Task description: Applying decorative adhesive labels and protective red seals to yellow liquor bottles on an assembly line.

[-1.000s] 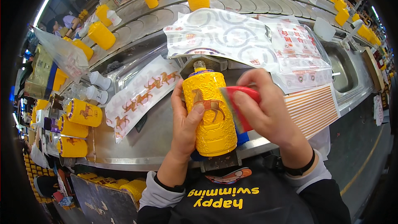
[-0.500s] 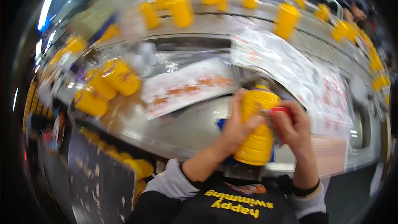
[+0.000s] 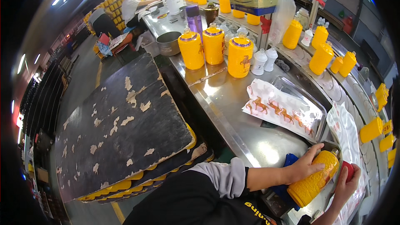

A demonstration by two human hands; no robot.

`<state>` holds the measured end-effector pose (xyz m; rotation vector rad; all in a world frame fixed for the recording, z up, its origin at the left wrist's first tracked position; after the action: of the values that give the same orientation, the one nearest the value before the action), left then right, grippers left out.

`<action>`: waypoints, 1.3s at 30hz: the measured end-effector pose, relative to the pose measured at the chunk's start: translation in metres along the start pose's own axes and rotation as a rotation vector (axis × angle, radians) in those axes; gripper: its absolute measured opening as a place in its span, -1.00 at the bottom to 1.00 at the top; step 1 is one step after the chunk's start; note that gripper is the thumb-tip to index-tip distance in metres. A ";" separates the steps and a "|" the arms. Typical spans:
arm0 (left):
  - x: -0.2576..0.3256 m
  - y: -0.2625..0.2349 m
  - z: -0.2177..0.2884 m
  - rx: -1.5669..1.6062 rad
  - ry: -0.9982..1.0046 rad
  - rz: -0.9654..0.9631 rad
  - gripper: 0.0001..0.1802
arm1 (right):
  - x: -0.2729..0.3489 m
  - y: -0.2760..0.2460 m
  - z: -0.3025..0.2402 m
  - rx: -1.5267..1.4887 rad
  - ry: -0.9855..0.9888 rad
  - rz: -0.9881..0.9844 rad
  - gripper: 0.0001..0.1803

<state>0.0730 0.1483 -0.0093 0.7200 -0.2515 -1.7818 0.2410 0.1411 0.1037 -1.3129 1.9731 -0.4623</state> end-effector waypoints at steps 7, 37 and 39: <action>-0.003 -0.004 0.004 -0.485 0.103 -0.020 -0.12 | 0.015 0.012 0.000 -0.201 0.091 -0.091 -0.83; -0.003 0.020 0.013 0.001 -0.177 -0.049 -0.23 | 0.067 0.025 0.043 -0.611 0.436 -0.136 -0.77; -0.005 0.020 0.016 -0.047 -0.152 -0.074 -0.21 | 0.061 0.014 0.039 -0.537 0.395 -0.093 -0.77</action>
<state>0.0803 0.1428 0.0152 0.5669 -0.2867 -1.9096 0.2460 0.0954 0.0466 -1.7513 2.4851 -0.2516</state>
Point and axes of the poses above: each hand's wrist, its own x-axis away from the middle knuckle, its own y-axis out of the palm, z = x × y, the point moved 9 cm from there along -x, towards the middle knuckle, and after that the axes turned 12 degrees about y, right-handed, at the moved point
